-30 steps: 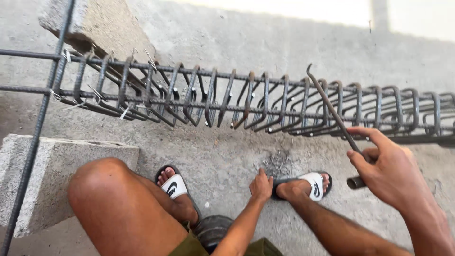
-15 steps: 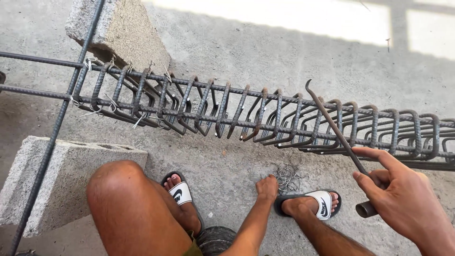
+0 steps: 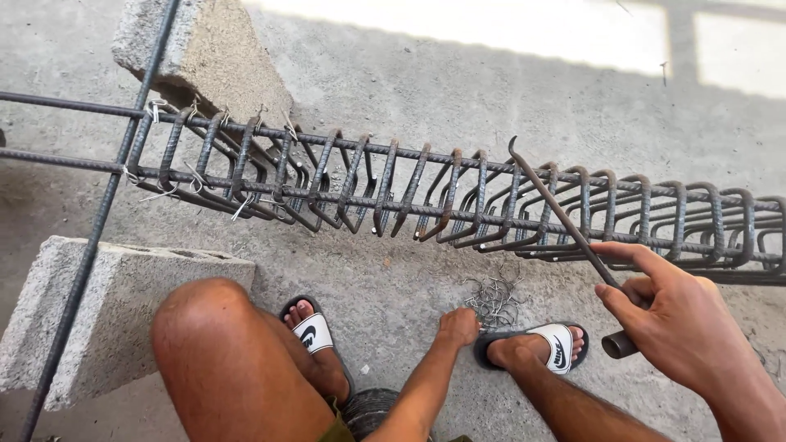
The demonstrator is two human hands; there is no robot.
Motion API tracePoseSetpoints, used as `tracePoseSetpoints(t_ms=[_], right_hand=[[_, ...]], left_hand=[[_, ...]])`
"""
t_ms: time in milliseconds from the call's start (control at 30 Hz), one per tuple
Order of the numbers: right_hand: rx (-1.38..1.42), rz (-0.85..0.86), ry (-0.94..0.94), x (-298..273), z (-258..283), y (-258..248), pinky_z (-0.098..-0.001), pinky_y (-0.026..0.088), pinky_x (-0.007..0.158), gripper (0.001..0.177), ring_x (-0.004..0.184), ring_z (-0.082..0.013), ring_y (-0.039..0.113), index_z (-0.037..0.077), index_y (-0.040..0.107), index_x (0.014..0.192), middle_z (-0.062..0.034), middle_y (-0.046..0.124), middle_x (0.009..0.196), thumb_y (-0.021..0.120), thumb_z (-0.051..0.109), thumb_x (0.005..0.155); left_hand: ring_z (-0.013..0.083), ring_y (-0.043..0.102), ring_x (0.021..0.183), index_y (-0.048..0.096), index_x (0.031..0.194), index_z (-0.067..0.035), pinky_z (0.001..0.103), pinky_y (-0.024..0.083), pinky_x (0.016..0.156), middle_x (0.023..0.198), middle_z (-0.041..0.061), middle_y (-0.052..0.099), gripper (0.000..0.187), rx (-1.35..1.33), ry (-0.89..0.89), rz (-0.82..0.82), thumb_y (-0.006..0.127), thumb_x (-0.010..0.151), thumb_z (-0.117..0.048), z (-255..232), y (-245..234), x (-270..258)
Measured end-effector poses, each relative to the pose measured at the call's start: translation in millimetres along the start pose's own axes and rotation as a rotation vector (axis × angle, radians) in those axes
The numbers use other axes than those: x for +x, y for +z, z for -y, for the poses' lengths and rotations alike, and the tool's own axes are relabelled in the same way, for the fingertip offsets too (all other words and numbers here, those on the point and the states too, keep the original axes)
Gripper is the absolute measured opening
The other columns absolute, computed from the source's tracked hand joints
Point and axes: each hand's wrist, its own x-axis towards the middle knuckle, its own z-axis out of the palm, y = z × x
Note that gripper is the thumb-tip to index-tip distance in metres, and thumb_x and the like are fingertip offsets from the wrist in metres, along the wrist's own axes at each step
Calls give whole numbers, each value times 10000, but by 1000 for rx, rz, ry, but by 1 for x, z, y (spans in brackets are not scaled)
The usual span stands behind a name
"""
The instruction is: Tying wire ties around rebar intersections using a hook tool to secure a reinforcement cage
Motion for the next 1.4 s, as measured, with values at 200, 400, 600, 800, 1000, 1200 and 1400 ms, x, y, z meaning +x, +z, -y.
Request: tracePoseSetpoints(t_ms=[200,400,600,800,1000,1200,1400], right_hand=[[-31,31,-7,1,3,2,-323,431,456,511,502,-262,833,260,583,1438,-125,810,580,690,178,945],[-4,23,-70,5,-1,5,-321,305,461,499,441,-246,678,254,589,1429,-135,752,518,678,188,943],[10,68,-102,2,6,2,-305,389,456,480,521,-243,772,237,578,1432,-137,762,543,647,181,961],[4,151,-113,-10,23,-2,-389,517,521,443,633,-249,837,248,524,1412,-114,816,732,564,157,981],[-162,195,-310,5,12,17,-581,519,909,546,994,-469,708,246,397,1479,-181,773,890,564,266,960],[-180,189,-379,10,26,32,-598,517,929,556,1036,-483,710,210,357,1511,-221,756,1022,545,250,989],[-218,150,-425,30,28,45,-614,530,883,563,983,-503,711,184,366,1497,-237,748,991,570,260,978]], left_hand=[[309,732,894,776,1004,-8,449,580,819,1003,185,755,214,57,-108,94,637,847,-54,-18,-3,5],[343,699,1038,746,1066,-13,499,528,989,1103,198,730,384,-138,-80,81,644,928,-356,-13,-26,-13],[79,495,462,741,820,-50,226,411,425,766,72,723,192,-747,-80,291,714,915,-216,-7,-52,-13],[154,604,638,644,749,-104,334,521,584,811,104,733,441,-65,219,547,441,1035,-370,-12,-90,-6],[224,677,563,659,693,-101,317,523,578,693,123,717,375,46,331,599,538,898,-390,-40,-166,-37],[177,655,572,627,704,-135,309,524,626,701,85,709,307,-9,408,605,543,899,-357,-55,-228,-100],[460,678,910,670,981,-80,540,527,824,873,206,726,230,66,687,190,505,1010,-238,-32,-196,-120]])
